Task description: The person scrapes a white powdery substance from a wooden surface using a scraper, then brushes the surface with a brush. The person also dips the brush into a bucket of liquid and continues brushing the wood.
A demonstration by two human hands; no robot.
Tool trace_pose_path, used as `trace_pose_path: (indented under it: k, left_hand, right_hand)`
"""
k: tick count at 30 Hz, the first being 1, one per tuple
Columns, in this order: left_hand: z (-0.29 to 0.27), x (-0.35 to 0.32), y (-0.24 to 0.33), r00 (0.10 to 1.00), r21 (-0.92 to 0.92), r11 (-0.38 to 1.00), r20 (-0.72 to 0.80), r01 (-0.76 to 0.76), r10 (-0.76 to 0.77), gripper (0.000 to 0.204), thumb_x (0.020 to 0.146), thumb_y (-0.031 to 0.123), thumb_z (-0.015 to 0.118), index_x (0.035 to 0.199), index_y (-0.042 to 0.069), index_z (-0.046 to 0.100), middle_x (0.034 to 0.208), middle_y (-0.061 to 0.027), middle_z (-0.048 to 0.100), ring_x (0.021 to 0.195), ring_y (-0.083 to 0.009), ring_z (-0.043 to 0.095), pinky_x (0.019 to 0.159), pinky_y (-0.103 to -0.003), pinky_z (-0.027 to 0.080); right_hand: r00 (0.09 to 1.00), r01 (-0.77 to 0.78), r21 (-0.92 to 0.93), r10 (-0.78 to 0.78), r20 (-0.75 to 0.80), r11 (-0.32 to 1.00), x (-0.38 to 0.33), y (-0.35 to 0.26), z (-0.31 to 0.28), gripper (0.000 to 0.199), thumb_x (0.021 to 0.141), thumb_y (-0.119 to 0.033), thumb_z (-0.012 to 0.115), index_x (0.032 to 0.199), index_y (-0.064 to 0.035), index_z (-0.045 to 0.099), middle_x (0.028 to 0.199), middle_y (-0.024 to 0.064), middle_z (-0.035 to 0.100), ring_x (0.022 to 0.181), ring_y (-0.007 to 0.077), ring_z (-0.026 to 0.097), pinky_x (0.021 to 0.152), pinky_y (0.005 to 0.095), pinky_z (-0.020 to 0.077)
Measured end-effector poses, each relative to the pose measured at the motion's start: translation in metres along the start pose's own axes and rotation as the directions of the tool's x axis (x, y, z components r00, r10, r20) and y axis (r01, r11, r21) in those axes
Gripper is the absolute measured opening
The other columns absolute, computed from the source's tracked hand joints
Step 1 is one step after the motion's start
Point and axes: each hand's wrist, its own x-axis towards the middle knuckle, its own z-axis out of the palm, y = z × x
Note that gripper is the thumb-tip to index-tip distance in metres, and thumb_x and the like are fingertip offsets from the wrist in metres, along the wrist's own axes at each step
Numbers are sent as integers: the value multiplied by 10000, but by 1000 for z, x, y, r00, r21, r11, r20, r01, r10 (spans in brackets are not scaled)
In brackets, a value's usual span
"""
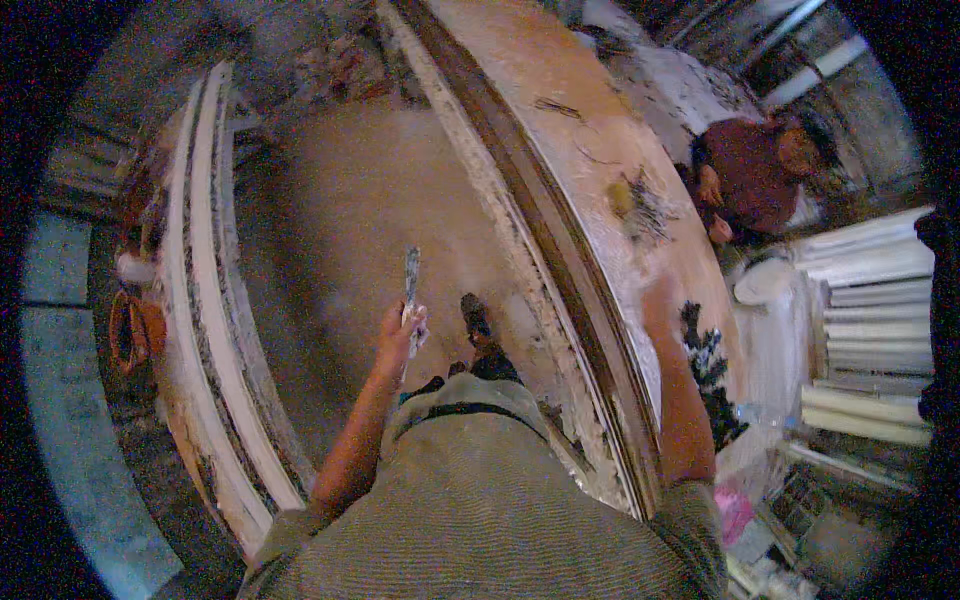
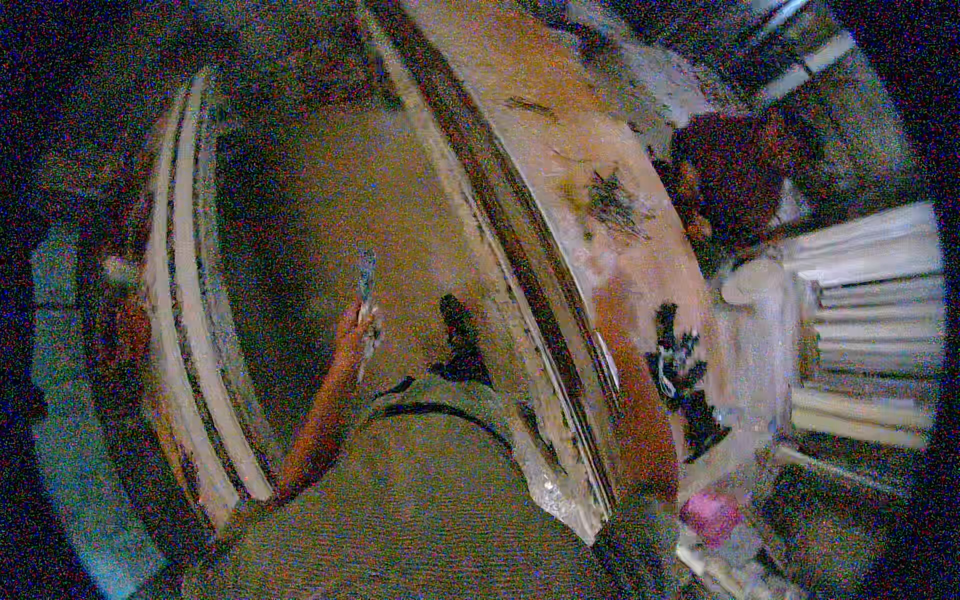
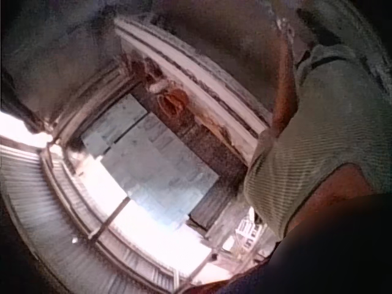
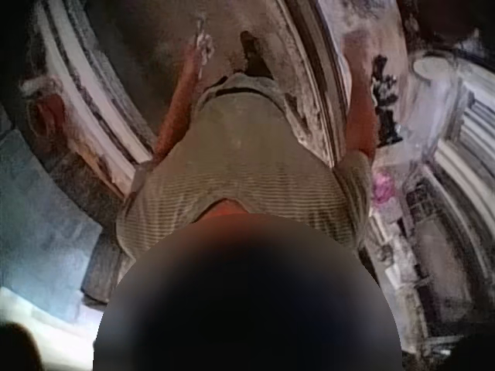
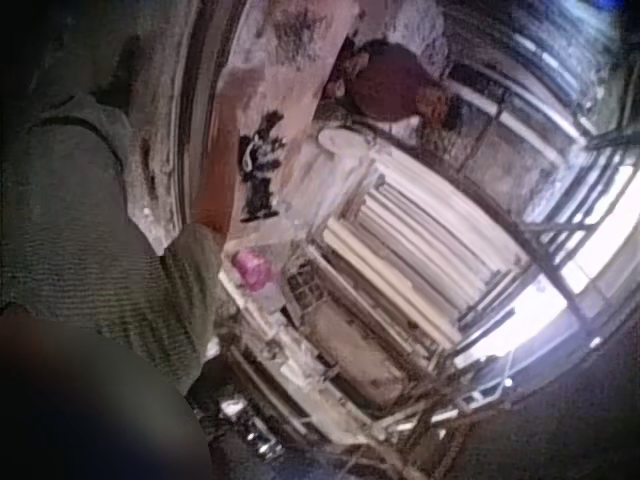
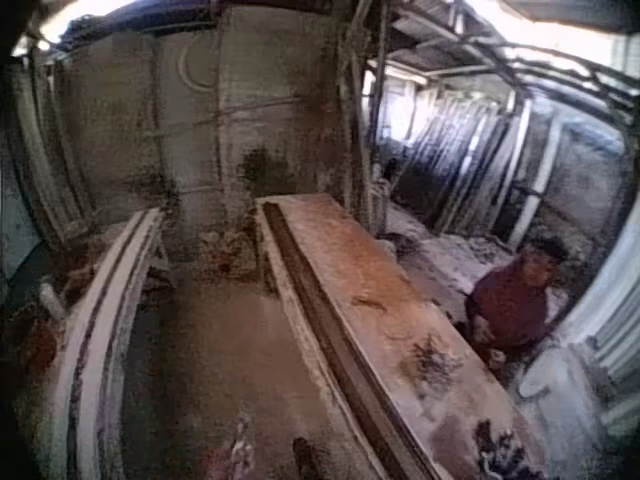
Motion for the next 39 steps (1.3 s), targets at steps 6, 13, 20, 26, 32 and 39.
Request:
trace_pose_path:
  k: [6, 13, 20, 26, 32, 39]
  left_hand:
    - [-9, 74, 33, 997, 19, 1000, -76, 7, -5, 217, 909, 298, 656, 940, 124, 531, 719, 23, 530, 595, -97, 513, 473, -252, 381]
    - [-37, 167, 85, 961, -90, 984, -244, -156, 130, 206, 911, 286, 649, 978, 117, 552, 754, 20, 544, 623, -83, 514, 526, -250, 411]
    - [-94, 186, 90, 926, -95, 985, -365, -141, 97, 270, 917, 319, 641, 1034, 97, 541, 792, 30, 537, 675, -86, 512, 577, -270, 425]
    - [-182, 174, 107, 909, -48, 996, -412, -80, 53, 339, 911, 392, 644, 1016, 89, 536, 829, -9, 547, 689, -120, 516, 581, -283, 424]
    - [-353, 235, 88, 780, -160, 952, -616, -259, 109, 271, 928, 357, 593, 983, 98, 535, 770, -11, 528, 650, -111, 496, 542, -284, 399]
    - [-578, 260, 107, 594, -116, 936, -797, -333, 112, 237, 964, 255, 500, 1029, 29, 525, 895, -95, 567, 769, -222, 532, 710, -373, 450]
  right_hand:
    - [959, 44, 267, 34, -280, 963, 106, -30, 72, 229, 944, -206, 554, 1041, -10, 624, 952, 135, 645, 894, 251, 597, 781, 378, 465]
    - [905, 329, 387, -170, -391, 861, 259, -72, 102, 190, 947, -202, 571, 883, -30, 622, 758, 28, 599, 608, 121, 554, 537, 300, 446]
    - [950, 312, 163, -308, -46, 936, 352, -203, 187, 200, 933, -211, 587, 922, -18, 637, 787, 49, 622, 663, 142, 575, 588, 311, 457]
    - [875, 475, 329, -480, -73, 816, 383, -317, 257, 220, 920, -218, 600, 954, -7, 651, 811, 68, 642, 711, 161, 592, 631, 320, 467]
    - [682, 700, 252, -730, 44, 668, 379, -481, 413, 248, 907, -225, 614, 987, 4, 664, 836, 86, 662, 758, 179, 610, 675, 330, 476]
    - [470, 745, 488, -877, 101, 455, 321, -814, 586, 332, 881, -241, 639, 1098, 7, 600, 897, 107, 642, 773, 216, 606, 727, 336, 487]
